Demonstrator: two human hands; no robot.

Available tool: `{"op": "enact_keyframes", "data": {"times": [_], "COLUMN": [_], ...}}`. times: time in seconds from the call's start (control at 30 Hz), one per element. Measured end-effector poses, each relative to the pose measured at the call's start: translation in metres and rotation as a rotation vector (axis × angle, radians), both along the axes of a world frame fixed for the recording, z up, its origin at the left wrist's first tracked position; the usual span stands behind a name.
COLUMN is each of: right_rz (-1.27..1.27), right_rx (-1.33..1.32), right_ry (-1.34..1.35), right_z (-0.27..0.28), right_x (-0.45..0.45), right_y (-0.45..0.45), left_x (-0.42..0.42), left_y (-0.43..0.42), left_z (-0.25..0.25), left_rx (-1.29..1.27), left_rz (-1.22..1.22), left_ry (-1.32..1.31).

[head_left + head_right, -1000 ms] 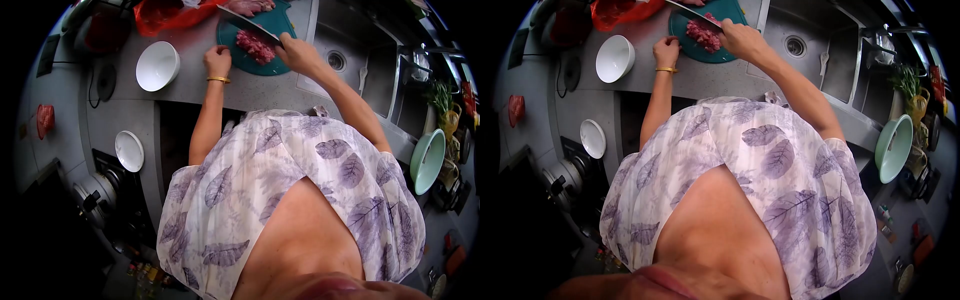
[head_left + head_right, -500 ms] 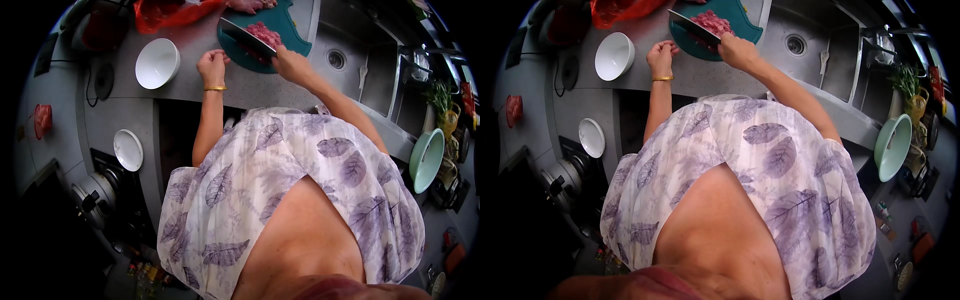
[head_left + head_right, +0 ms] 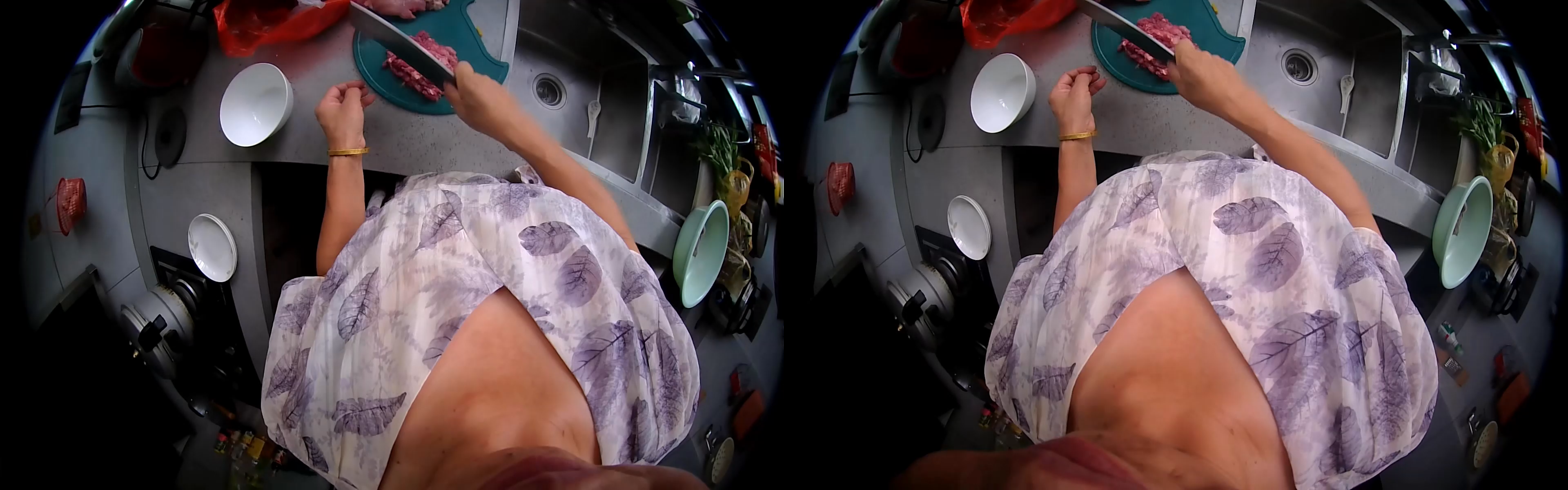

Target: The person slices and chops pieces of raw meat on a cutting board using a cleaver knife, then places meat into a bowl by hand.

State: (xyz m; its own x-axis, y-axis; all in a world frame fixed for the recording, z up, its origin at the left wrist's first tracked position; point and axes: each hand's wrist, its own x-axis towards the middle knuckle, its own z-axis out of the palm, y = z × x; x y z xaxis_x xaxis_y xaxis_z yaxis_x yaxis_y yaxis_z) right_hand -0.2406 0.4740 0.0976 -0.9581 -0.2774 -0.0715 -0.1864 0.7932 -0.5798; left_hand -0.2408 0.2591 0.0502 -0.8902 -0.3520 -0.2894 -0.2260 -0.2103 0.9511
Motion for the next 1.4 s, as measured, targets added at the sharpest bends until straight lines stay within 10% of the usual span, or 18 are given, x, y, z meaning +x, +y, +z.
{"op": "enact_keyframes", "data": {"times": [1.4], "right_rz": [0.001], "right_rx": [0.206], "right_ry": [-0.06], "right_z": [-0.001], "right_x": [-0.02], "right_y": [0.021], "left_x": [-0.005], "left_y": [0.003], "left_z": [-0.011], "left_rx": [0.038], "left_rz": [-0.087], "left_ry": [-0.066]}}
